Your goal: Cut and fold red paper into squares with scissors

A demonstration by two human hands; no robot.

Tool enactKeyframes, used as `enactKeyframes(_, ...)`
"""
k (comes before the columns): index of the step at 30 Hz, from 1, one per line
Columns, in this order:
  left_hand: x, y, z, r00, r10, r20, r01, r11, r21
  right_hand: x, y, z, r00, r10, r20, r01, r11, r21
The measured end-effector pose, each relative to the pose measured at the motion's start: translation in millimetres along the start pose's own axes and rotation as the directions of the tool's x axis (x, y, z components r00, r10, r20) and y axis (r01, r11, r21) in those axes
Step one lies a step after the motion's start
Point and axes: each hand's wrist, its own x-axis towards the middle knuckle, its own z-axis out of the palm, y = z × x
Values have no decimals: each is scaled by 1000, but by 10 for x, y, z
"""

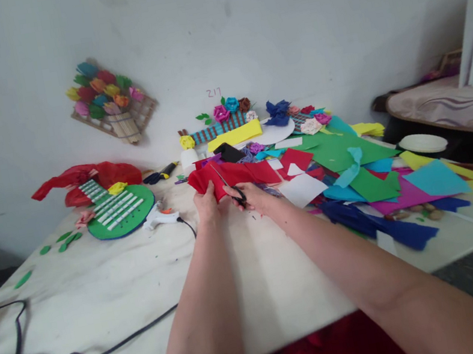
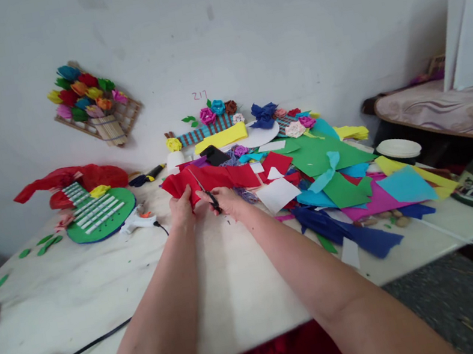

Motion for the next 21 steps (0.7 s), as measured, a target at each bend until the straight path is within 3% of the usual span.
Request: enactKeyframes(21,26,-27,-4,1000,-15,-8,15,1000,-6,67,50,14,997,-20,-70,17,999,-49)
